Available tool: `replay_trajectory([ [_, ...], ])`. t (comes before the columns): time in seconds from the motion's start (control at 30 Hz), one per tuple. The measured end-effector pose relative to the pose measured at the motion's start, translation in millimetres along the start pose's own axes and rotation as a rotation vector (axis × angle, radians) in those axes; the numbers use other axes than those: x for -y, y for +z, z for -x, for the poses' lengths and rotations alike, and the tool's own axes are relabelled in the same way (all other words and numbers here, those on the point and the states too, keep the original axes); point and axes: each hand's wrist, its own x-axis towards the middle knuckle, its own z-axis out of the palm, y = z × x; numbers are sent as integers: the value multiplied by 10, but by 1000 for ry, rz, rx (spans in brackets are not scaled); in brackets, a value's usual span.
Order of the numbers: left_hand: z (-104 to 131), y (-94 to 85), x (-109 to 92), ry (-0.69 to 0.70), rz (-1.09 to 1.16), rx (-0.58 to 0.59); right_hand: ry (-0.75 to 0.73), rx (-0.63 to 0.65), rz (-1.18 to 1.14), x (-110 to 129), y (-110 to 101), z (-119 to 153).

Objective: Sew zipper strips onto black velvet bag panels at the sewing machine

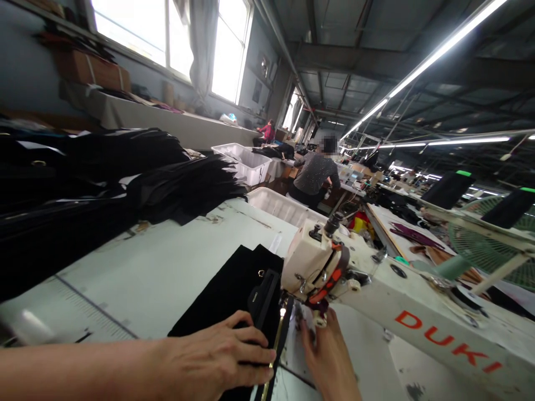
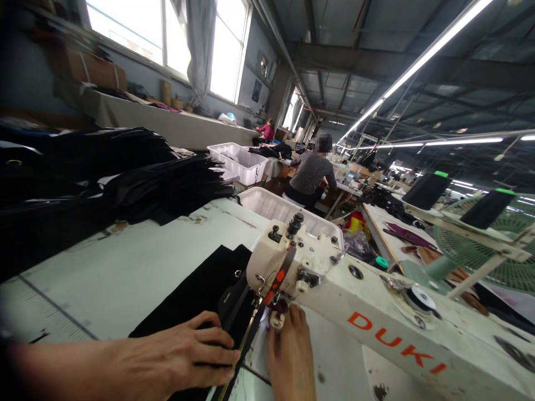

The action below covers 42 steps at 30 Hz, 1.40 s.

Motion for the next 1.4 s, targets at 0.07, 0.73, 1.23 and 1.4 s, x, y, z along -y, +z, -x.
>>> replay_trajectory([
  [0.07,-17,18,-8,-8,4,-16,-31,38,-36,-41,5,-70],
  [0.73,-79,156,75,-11,-51,45,82,50,92,202,130,-158],
  [1.23,-95,247,110,43,-42,-12,138,-3,135,415,56,-196],
  [1.4,-95,255,92,36,-69,-4,133,27,126,408,33,-231],
])
